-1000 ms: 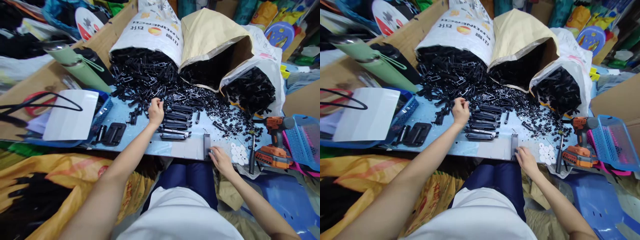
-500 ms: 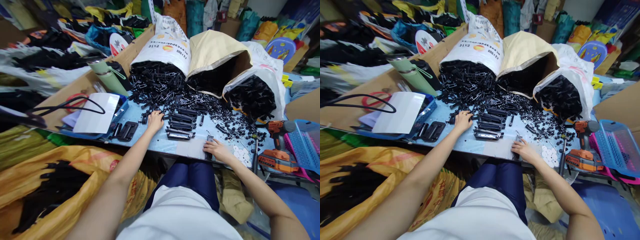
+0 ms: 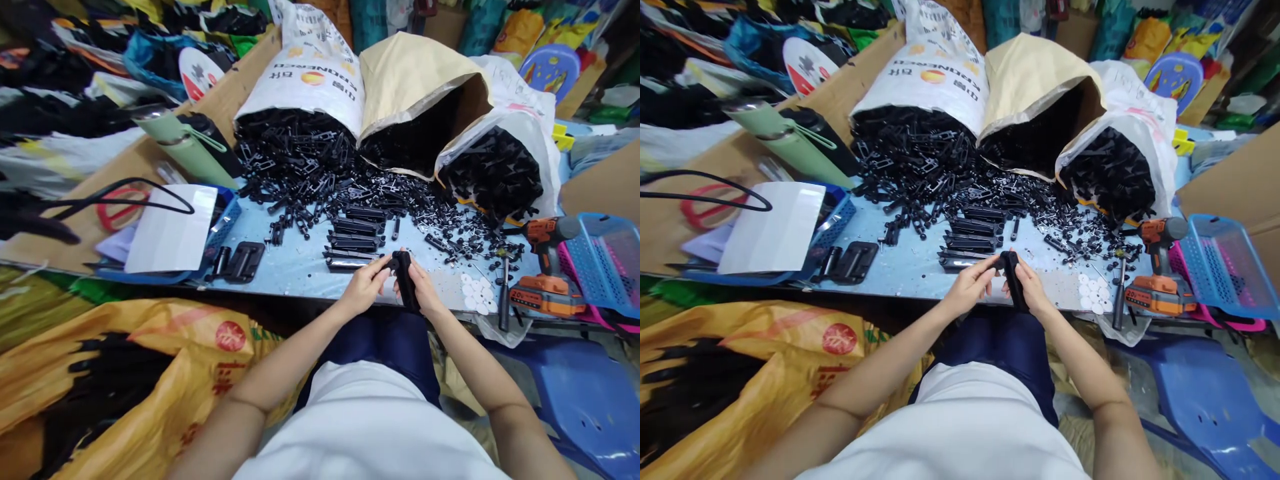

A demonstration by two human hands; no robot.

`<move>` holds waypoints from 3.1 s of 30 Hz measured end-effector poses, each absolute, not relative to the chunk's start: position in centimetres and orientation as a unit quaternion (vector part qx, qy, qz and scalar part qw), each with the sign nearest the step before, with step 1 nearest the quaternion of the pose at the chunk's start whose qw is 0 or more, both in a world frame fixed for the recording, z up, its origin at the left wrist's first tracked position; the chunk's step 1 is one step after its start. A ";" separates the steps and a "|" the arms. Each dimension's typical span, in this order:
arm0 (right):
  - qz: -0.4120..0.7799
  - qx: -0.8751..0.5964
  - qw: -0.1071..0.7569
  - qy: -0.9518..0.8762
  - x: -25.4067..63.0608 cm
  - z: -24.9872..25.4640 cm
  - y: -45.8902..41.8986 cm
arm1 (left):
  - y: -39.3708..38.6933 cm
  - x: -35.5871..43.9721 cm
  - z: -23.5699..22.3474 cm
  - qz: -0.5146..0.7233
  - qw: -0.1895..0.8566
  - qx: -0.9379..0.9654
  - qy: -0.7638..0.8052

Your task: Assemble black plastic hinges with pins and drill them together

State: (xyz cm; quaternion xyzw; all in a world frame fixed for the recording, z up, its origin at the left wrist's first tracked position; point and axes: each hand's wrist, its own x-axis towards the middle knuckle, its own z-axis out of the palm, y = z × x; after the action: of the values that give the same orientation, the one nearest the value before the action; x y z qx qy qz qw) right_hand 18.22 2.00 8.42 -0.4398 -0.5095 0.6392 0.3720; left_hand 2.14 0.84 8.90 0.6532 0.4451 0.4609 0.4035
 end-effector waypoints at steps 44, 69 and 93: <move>0.451 -0.384 0.377 -0.712 21.2 7.0 1.0 | -2.5 3.5 8.3 0.405 0.800 0.256 0.361; 0.420 -0.363 0.090 -0.827 26.7 13.9 -0.2 | -4.0 -3.9 12.2 0.218 0.774 0.388 0.450; 0.654 -0.400 0.330 -0.552 20.7 10.7 -1.7 | -4.3 1.3 11.3 0.260 0.673 0.498 0.482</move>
State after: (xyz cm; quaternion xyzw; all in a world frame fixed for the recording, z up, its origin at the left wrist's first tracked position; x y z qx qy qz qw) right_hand 20.73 -1.73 10.70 -0.3997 -0.5518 0.6535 0.3296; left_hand 1.28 -4.30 11.28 0.4978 0.4819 0.2600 0.6726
